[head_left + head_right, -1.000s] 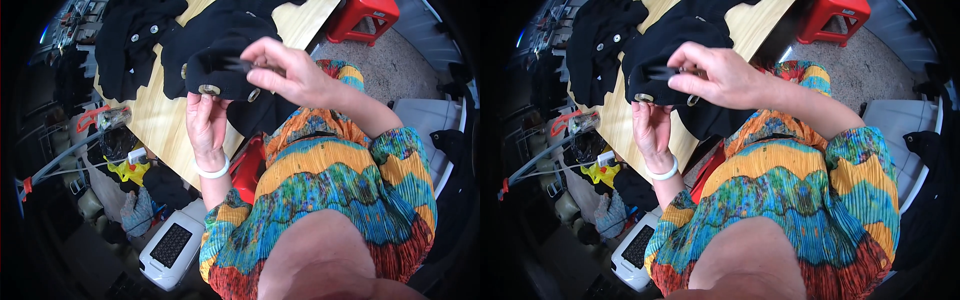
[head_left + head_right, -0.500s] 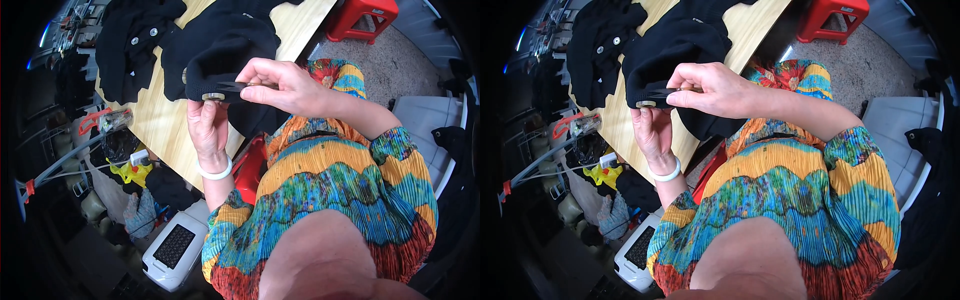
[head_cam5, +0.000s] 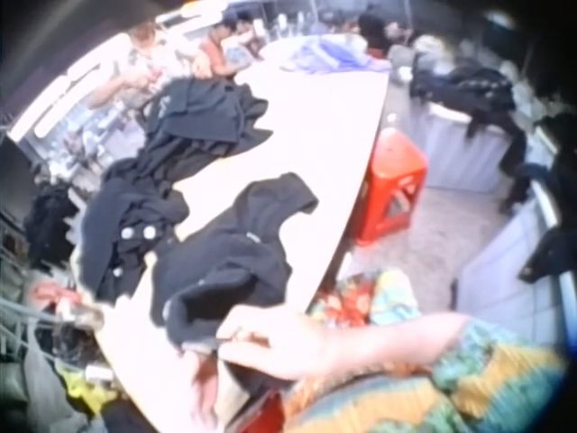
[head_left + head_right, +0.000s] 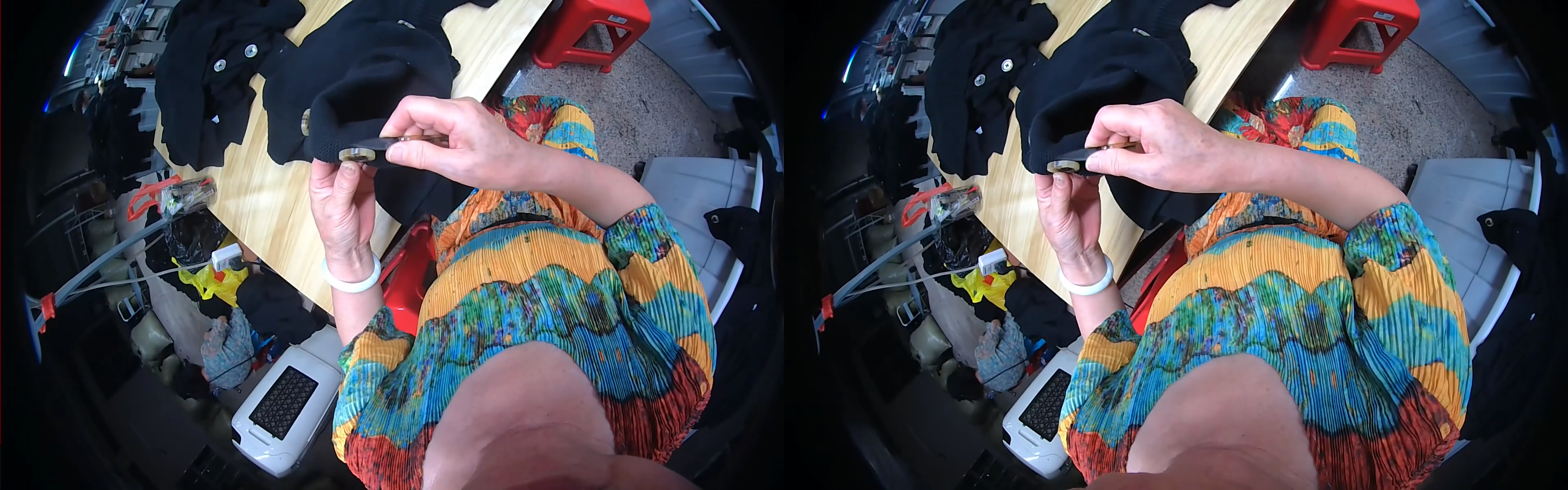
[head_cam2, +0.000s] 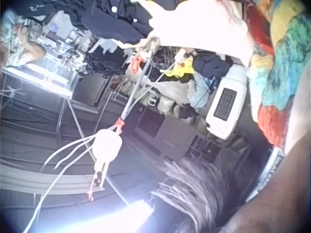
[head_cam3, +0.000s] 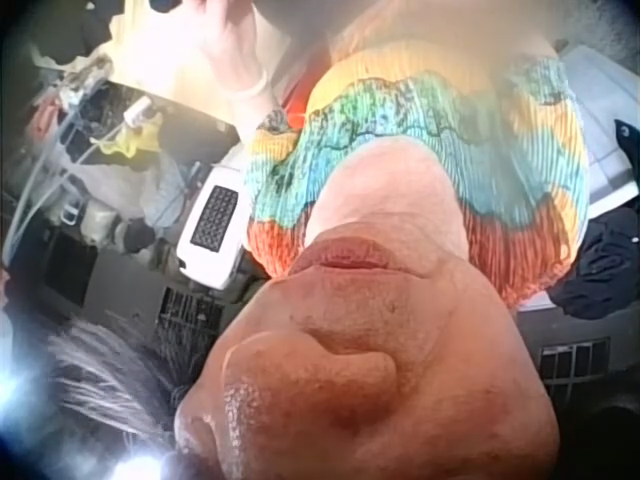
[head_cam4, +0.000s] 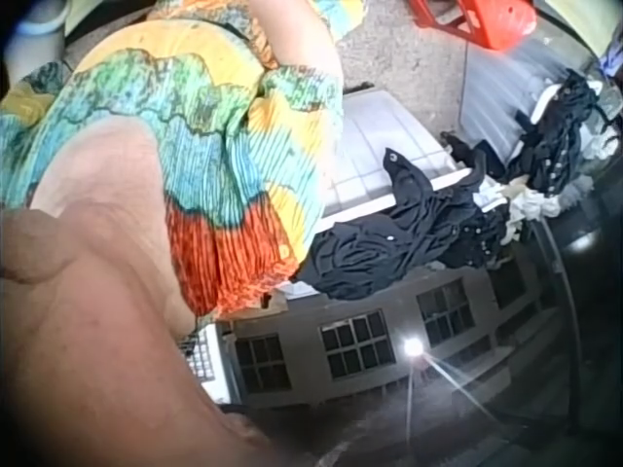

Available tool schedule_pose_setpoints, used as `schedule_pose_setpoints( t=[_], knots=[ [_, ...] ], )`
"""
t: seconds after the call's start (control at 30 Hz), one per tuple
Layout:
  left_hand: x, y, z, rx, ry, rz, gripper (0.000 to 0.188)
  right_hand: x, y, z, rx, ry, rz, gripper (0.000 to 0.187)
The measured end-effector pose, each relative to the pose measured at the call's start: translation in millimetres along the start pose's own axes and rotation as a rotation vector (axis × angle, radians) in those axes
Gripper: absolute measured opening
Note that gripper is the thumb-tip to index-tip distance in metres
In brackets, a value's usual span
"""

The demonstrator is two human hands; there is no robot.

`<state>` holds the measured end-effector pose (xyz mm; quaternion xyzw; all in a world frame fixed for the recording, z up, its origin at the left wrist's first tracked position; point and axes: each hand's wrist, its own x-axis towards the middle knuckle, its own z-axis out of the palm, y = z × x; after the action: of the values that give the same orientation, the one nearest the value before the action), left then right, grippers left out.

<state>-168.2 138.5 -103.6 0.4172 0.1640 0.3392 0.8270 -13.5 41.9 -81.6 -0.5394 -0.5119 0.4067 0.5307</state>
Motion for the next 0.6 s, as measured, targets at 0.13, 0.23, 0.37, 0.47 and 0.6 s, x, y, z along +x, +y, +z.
schedule_pose_setpoints(
  t=[0.13, 0.23, 0.37, 0.47, 0.6],
  knots=[
    [3.4, 0.6, -4.3, -0.105, -0.053, -0.035, 0.037, 9.4, 6.6, -0.6, 0.258, 0.223, -0.086, 0.016],
    [2.4, 4.6, -5.0, -0.167, -0.01, -0.068, 0.038, 20.7, 8.9, -14.1, 0.256, 0.311, -0.167, 0.016],
    [2.4, 5.8, -9.8, -0.22, -0.002, -0.132, 0.042, 22.5, 10.1, -14.2, 0.246, 0.289, -0.169, 0.018],
    [4.3, 5.0, -10.9, -0.247, -0.004, -0.162, 0.043, 23.8, 15.9, -11.8, 0.275, 0.177, -0.16, 0.023],
    [4.6, 8.9, -8.1, -0.286, 0.003, -0.194, 0.041, 28.1, 13.6, -6.2, 0.217, 0.125, -0.229, 0.03]
  ],
)
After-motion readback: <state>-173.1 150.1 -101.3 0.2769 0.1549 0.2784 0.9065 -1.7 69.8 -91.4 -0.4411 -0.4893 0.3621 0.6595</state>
